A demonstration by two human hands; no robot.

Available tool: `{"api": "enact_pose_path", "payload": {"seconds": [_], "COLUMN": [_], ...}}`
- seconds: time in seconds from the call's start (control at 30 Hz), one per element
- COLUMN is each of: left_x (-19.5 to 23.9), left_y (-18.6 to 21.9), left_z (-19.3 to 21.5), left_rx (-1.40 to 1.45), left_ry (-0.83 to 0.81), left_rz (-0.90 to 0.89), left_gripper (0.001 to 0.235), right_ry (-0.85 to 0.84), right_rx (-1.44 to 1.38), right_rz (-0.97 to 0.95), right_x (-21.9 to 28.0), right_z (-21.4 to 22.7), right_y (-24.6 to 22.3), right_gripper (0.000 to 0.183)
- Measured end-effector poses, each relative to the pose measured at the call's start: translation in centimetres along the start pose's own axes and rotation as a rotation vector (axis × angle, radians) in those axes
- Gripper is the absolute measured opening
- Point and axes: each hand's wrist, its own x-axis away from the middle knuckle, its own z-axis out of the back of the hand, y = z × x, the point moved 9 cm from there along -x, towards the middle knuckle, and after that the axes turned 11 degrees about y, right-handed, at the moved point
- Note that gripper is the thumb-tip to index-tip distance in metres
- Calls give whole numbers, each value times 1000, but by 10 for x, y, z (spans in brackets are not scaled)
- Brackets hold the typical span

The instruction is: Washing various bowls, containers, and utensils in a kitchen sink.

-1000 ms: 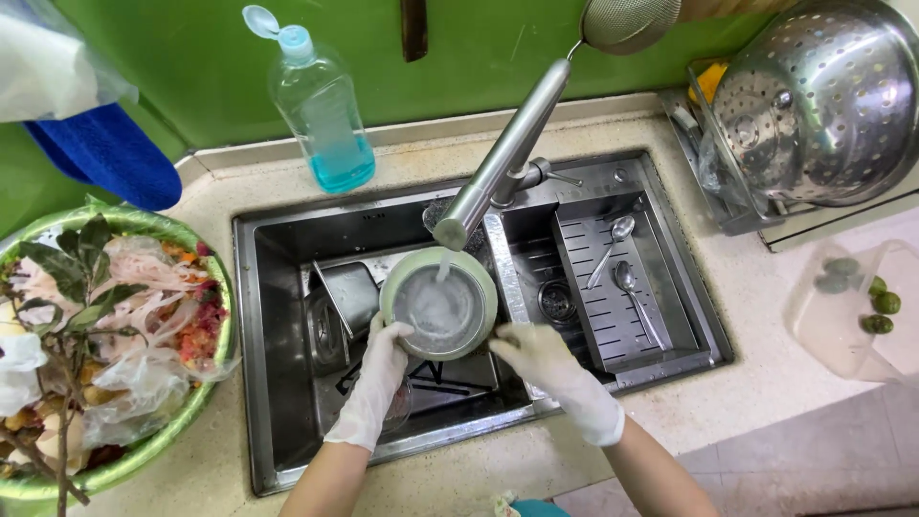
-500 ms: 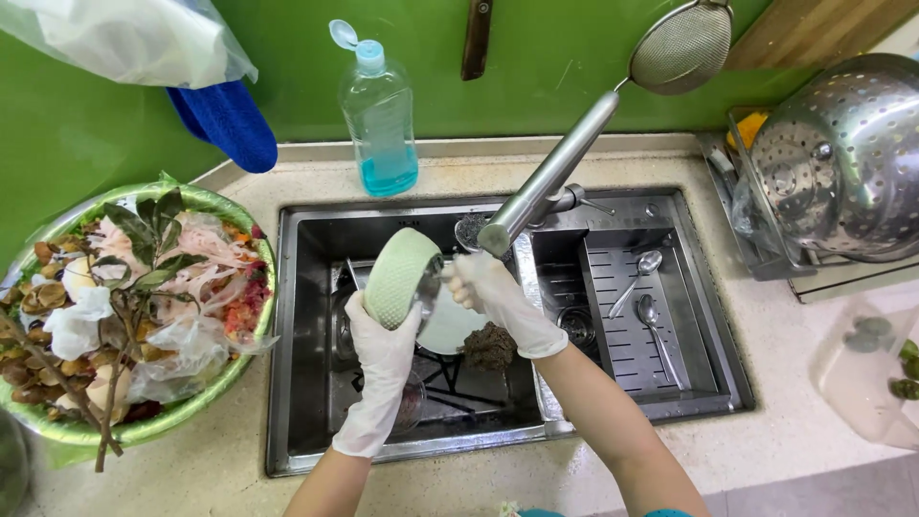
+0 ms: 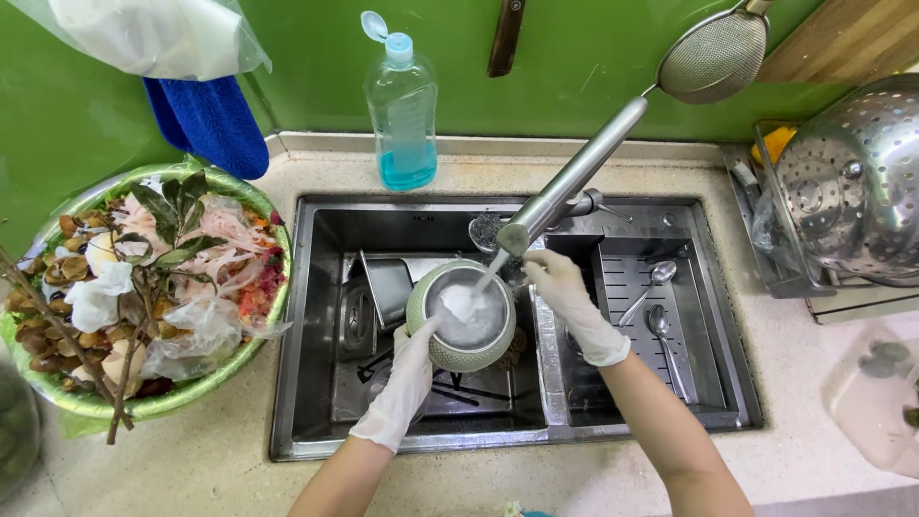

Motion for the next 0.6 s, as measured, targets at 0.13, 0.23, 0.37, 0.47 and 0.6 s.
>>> {"api": "enact_pose_path", "payload": {"seconds": [0.13,0.23,0.37,0.47,0.6], "left_x": [-5,0,2,9,19], "left_y": [-6,-3,2,9,18], "left_z": [-3,-12,-22,-27,-31], "left_rx": [21,72,133,172,201], "left_ry": [-13,-40,-50,-38,-8], "left_rz": [5,2,-7,-34,-73], "left_gripper": [70,67,65,65,65], "right_ry": [411,507,478,391,390], "right_rx": [470,615,651,684,679], "right_rz": [596,442,352,297,321], "right_x": [-29,-37,-80,-93,-81], "right_z": [50,86,107,102,101], "right_y": [1,-22,35,63,51], "right_gripper": [42,67,75,49,59]}}
